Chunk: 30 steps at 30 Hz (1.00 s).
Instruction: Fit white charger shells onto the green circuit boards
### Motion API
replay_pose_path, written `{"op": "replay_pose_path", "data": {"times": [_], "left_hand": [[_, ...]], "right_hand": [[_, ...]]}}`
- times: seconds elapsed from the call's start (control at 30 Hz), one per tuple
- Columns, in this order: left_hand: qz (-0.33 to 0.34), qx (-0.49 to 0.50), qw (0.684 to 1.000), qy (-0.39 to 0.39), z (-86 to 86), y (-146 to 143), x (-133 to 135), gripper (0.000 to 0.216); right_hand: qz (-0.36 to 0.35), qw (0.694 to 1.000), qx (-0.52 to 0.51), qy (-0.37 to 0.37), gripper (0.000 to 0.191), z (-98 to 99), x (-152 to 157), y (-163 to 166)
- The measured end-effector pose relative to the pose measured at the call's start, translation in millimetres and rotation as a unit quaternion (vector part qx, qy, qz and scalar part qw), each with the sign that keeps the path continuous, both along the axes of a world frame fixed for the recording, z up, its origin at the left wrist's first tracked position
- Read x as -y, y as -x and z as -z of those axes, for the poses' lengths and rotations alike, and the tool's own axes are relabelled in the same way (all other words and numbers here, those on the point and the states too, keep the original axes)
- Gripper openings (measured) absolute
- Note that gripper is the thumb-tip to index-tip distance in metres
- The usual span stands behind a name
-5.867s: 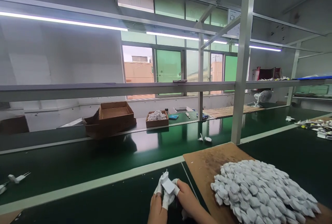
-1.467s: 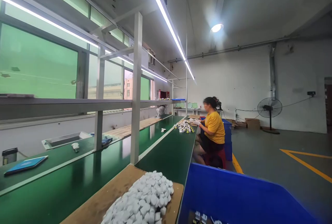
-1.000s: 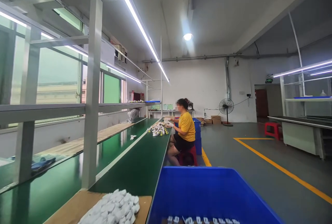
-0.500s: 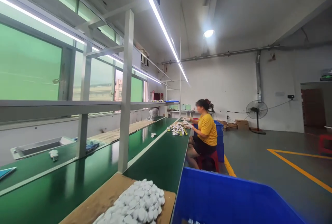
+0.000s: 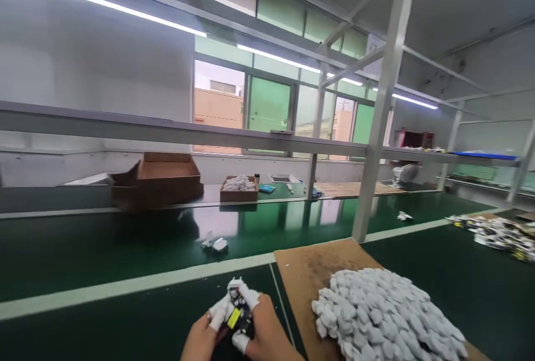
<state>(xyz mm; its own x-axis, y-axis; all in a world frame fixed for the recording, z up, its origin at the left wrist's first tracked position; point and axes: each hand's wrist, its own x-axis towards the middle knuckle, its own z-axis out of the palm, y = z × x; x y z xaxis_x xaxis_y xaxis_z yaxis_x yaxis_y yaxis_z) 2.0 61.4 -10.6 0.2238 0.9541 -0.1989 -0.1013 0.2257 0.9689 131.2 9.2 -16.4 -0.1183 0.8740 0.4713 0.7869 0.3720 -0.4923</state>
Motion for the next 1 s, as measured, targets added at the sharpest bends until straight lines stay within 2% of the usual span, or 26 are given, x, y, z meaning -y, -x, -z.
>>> {"op": "replay_pose_path", "data": {"times": [0.13,0.27,0.33,0.4,0.47,0.53,0.63,0.7,0.87,1.0], "left_hand": [[-0.009,0.016,0.999,-0.036,6.5,-3.0,8.9,0.031],[-0.043,-0.052,0.993,-0.098,18.3,-3.6,14.5,0.032],[-0.049,-0.074,0.990,-0.110,23.4,-2.2,14.1,0.037],[-0.017,-0.061,0.992,-0.113,23.0,-2.0,12.2,0.049],[0.045,-0.035,0.991,-0.120,15.7,-2.0,10.6,0.058],[0.109,-0.023,0.984,-0.140,4.2,-0.1,10.2,0.055],[0.172,-0.029,0.965,-0.194,-9.1,6.1,11.1,0.038],[0.182,-0.040,0.957,-0.222,-10.9,9.6,11.3,0.036],[0.164,-0.085,0.949,-0.254,-8.0,11.5,10.2,0.049],[0.226,-0.122,0.927,-0.274,-17.4,14.8,11.5,0.045]], "right_hand": [[-0.017,1.000,0.007,0.011,0.067,17.8,-4.1,-2.0],[-0.038,0.996,0.070,0.047,0.069,19.7,-3.8,-1.7],[-0.037,0.995,0.069,0.065,0.070,20.6,-5.7,-1.5],[-0.022,0.998,0.029,0.058,0.070,21.7,-7.4,-2.2],[-0.009,0.998,-0.029,0.047,0.067,21.0,-7.2,-3.9],[-0.012,0.995,-0.078,0.053,0.066,17.9,-5.4,-6.2],[-0.058,0.987,-0.124,0.084,0.068,13.4,-3.6,-9.4],[-0.084,0.981,-0.149,0.096,0.070,14.0,-5.0,-11.0],[-0.124,0.961,-0.214,0.123,0.067,17.1,-8.9,-13.8],[-0.129,0.949,-0.247,0.149,0.065,4.8,-3.5,-17.3]]}}
